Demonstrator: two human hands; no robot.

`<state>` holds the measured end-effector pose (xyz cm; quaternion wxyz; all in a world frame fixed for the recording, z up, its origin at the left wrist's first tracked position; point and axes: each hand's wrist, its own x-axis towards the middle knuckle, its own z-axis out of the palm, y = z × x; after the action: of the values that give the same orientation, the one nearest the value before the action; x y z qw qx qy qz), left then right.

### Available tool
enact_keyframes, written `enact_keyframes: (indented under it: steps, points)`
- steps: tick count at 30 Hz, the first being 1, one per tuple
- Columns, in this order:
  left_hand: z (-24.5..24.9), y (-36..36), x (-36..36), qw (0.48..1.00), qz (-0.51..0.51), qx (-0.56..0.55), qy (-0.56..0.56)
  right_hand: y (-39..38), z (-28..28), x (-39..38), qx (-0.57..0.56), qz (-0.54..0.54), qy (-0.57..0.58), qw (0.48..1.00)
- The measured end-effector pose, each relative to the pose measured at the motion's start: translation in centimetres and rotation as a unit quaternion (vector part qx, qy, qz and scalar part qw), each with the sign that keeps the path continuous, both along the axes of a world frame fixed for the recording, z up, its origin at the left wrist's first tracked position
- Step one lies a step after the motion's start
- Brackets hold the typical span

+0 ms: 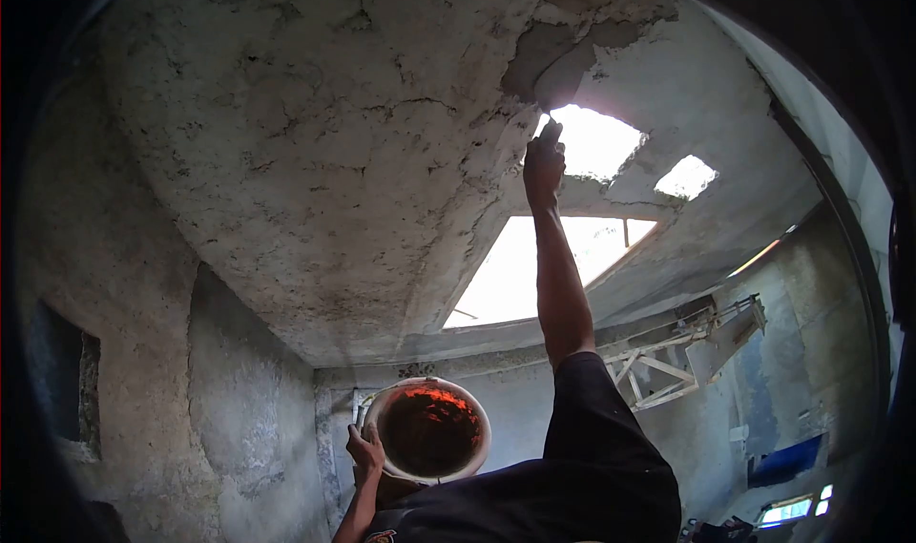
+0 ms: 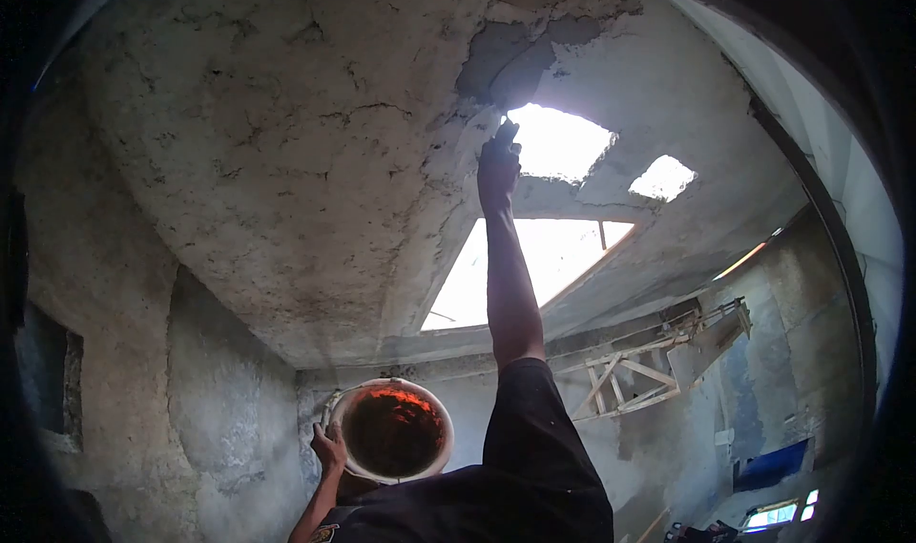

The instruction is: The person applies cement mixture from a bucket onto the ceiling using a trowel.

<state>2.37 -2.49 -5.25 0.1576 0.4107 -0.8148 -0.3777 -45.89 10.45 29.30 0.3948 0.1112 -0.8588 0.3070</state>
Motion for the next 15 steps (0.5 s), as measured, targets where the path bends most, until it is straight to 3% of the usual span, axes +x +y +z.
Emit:
enact_keyframes:
  steps: [1, 6, 8, 12, 13, 15]
  points:
    - [-0.2, -0.1, -0.1, 1.0, 0.0, -0.001, 0.003, 0.4, -0.3, 0.0, 0.0, -0.01, -0.044, 0.999]
    - [0.3, 0.1, 0.0, 0.999, 0.0, -0.042, 0.011, 2.8, -3.4, -0.1, 0.056, -0.034, 0.008, 0.998]
    - [-0.4, 0.1, 0.0, 0.999, 0.002, -0.051, 0.012, 3.9, -4.6, 0.5, 0.128, -0.034, 0.133, 0.982]
    - [-1.0, 0.1, 0.1, 0.999, 0.007, -0.038, -0.01, 4.6, -3.7, 1.0, 0.036, -0.012, 0.124, 0.992]
    - [-1.8, 0.2, 0.2, 0.997, 0.016, -0.075, -0.005, 4.8, -3.1, 0.3, 0.005, -0.012, 0.077, 0.997]
    - [-0.4, 0.1, -0.2, 0.999, 0.012, -0.043, -0.002, 5.1, -1.4, -1.1, 0.044, -0.01, 0.13, 0.991]
